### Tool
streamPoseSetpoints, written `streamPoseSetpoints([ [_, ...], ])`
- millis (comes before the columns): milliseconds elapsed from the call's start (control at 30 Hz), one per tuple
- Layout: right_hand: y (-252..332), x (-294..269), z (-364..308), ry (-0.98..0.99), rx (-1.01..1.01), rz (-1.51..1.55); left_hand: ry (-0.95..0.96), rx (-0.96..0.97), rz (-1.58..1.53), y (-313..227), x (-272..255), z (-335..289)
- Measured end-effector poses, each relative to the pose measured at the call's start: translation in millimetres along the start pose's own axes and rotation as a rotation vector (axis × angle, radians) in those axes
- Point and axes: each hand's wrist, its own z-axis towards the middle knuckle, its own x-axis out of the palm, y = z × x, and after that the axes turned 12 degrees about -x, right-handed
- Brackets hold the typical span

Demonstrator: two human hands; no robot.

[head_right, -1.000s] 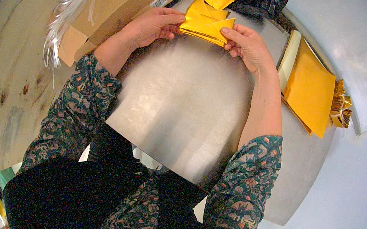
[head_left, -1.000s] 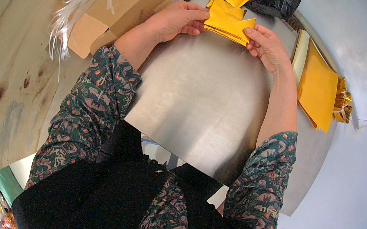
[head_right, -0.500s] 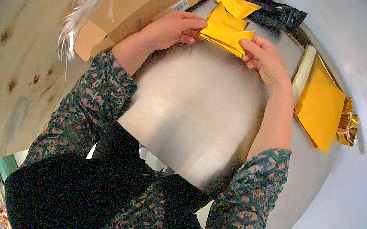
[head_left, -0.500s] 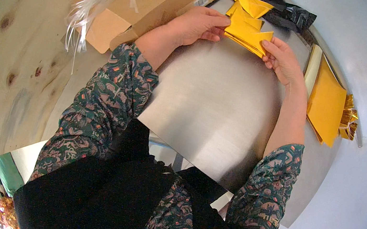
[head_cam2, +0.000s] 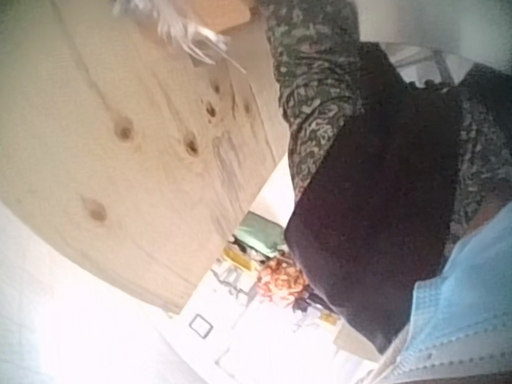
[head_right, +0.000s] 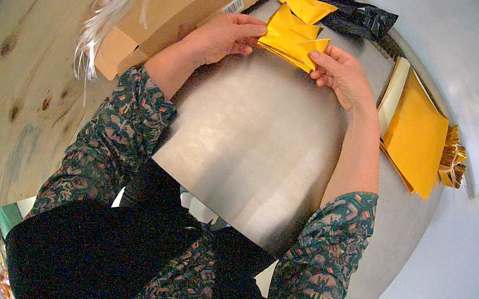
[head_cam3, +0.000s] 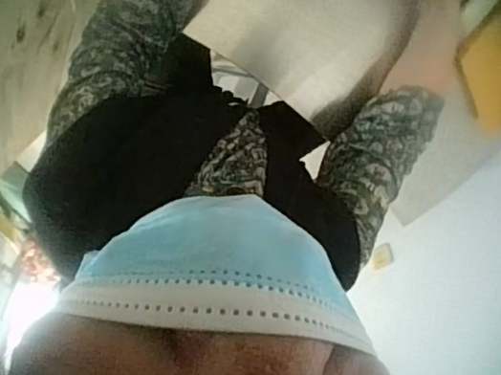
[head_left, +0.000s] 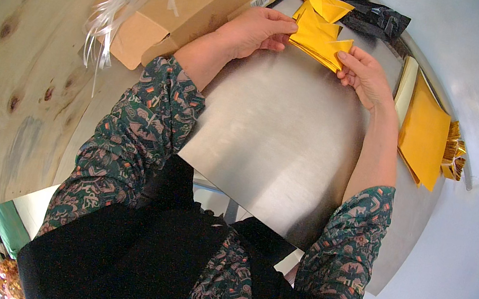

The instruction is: The person folds a yellow sheet of paper into a small triangular packet by hand, then places it on the table. They repeat the process with another sheet, folding and setting it aside. The task involves precise hand folding without tools.

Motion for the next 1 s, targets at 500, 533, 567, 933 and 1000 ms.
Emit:
streamPoseSetpoints([
  [500,-1.6,2.1,2.6,0.003,0.022,-0.029,0.029,0.046,0.038,2.8,-8.6,9.4],
  [533,-1.5,2.3,3.1,0.005,0.022,-0.011,0.047,0.045,0.041,2.4,-9.1,9.3],
  [567,-1.3,2.6,3.7,0.012,0.016,0.013,0.052,0.039,0.041,1.3,-9.4,8.8],
  [933,-3.0,2.9,5.9,0.002,0.028,0.025,-0.022,0.029,0.042,-2.0,-6.1,3.3],
  [1000,-2.6,6.3,9.7,-0.021,0.044,-0.039,-0.068,0.081,0.1,0.0,-5.4,3.9],
])
